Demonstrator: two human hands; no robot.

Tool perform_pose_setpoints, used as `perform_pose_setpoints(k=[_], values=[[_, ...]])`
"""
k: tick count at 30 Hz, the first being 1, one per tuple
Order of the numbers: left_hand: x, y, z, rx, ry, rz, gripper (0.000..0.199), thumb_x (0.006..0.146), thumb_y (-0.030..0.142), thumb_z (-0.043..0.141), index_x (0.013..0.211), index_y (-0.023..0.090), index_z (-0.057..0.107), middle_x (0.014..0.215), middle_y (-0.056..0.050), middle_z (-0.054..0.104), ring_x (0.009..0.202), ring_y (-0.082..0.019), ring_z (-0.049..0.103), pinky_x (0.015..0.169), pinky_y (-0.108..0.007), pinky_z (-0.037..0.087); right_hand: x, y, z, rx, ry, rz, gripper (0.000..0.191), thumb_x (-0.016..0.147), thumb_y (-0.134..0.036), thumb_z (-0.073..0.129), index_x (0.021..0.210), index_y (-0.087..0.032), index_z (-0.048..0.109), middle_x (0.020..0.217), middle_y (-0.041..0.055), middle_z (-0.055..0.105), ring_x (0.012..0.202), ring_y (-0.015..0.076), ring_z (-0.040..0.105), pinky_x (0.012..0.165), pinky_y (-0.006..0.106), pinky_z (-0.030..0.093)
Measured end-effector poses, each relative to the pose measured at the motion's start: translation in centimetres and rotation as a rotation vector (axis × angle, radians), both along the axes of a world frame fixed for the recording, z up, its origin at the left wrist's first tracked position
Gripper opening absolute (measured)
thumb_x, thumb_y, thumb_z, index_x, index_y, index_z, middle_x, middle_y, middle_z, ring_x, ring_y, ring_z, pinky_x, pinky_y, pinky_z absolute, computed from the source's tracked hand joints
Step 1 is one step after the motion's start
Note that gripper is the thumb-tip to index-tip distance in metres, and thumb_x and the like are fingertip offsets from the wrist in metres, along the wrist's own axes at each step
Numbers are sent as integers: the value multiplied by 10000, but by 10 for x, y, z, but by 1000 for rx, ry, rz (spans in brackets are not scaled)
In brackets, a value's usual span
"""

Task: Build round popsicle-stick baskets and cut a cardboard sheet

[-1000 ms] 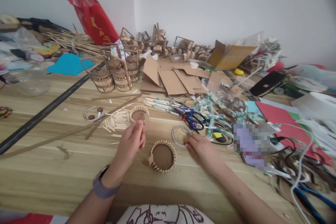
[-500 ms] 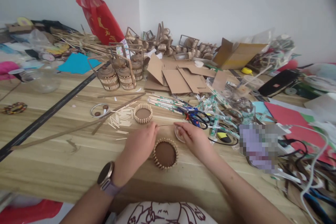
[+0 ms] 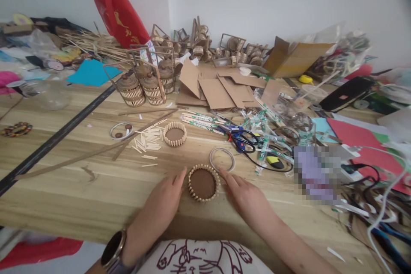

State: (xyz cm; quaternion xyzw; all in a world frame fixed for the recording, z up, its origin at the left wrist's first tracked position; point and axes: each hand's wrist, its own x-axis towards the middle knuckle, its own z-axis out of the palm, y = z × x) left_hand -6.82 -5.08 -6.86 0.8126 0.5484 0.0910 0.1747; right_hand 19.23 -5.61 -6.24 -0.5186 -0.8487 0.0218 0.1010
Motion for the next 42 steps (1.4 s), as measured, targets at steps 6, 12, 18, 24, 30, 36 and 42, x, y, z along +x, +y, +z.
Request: perform_pose_setpoints(k=[6,12,18,24,30,36,42], values=[[7,-16,-12,94,-161,-147,560,963,114,338,1519,164,291,1103,-157,706,965,-266,689,839,-404,558,-16,-16,1,-106,335,39,587,973,-157,368,1541,-151,218,1152,150,725,970,237,729,763,344,610],[11,-15,4,60,-53,-219,444,947,106,437,1384,161,492,1100,-145,694,963,-282,683,824,-436,570,-16,-17,-2,-95,358,155,648,950,-89,356,1563,-192,174,1359,185,609,1189,246,636,932,418,568],[20,-13,14,55,78,-161,295,908,259,645,1193,192,607,1024,-98,706,897,-270,688,765,-389,567,-13,-14,-7,-103,365,152,609,931,-139,500,1500,-206,293,1267,168,665,1129,274,662,892,438,585],[26,-10,17,29,125,-126,169,911,326,647,1007,188,632,948,-75,704,863,-261,688,715,-347,539,-17,-12,-10,-43,340,143,535,930,-152,525,1441,-201,372,1172,159,703,1015,278,702,830,436,595],[26,0,21,32,142,-125,132,924,297,625,994,186,614,950,-79,696,864,-259,681,716,-336,516,-20,-4,-9,3,300,121,480,925,-199,563,1384,-171,426,1086,154,720,969,288,707,801,434,593],[27,28,26,79,132,-111,112,913,260,633,982,175,609,955,-92,702,871,-262,683,723,-335,517,-19,19,-15,-4,347,38,558,905,-251,592,1416,-176,382,1098,141,708,999,284,694,793,401,586],[21,40,16,189,69,-64,505,879,254,686,1319,140,464,1172,-149,677,1022,-292,671,831,-399,534,-3,36,-12,63,348,-14,607,916,-234,525,1469,-128,300,1305,211,609,1179,311,604,946,467,521]])
